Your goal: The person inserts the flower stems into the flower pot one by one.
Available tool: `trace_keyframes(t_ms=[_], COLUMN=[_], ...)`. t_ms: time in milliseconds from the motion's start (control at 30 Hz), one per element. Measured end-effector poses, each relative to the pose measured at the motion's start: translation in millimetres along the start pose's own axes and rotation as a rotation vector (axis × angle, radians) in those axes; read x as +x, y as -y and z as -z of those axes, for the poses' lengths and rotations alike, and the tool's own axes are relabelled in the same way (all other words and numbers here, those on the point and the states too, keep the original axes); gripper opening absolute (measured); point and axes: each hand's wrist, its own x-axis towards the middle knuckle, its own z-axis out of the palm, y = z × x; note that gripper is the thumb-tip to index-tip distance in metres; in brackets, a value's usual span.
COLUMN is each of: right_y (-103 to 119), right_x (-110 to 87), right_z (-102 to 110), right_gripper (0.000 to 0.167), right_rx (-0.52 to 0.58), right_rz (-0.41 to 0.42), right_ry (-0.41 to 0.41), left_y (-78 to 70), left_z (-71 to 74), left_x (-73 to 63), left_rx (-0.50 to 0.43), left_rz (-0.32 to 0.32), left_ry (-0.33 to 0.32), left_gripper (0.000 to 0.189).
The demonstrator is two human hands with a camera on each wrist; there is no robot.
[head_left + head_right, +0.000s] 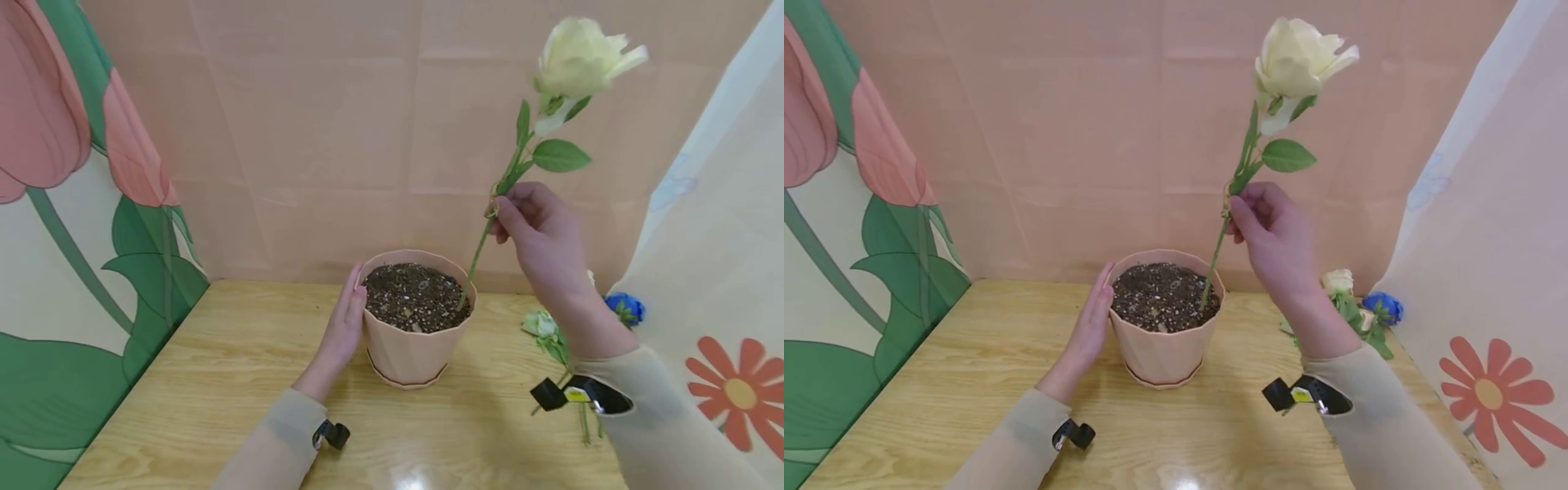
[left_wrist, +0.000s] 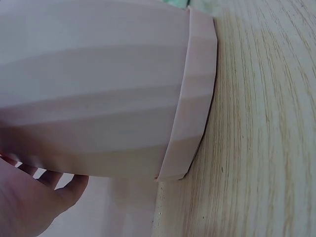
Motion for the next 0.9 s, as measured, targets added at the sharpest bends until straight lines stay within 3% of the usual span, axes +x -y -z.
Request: trace_keyframes(t_ms=[200, 433, 633, 900], right_y=[-9, -27, -41, -58], right_x=[3.6, 4.6, 5.0, 11.4], right_z=[-33, -64, -78, -87], right_gripper=[0.017, 0.012, 0.015, 0.009], right_rx=[-0.084, -0.035, -0.118, -0.106], right_rz=[-0.003, -0.005, -0.010, 0.038], right_ry=[0.059, 0.114, 0.160, 0.120], left_y=[-0.3, -1.8, -0.7, 0.1], left_z=[0.5, 1.1, 1.3, 1.1], left_x=[-0.5, -1.5, -1.4, -1.3], left_rx=[-0.008, 0.006, 0.013, 0.015], left_rz=[-0.011, 0.001, -0.015, -0.005], left_ry=[-0.002, -0.010, -0.008, 0.003], left_gripper=[0.057, 0.057, 0.057, 0.057])
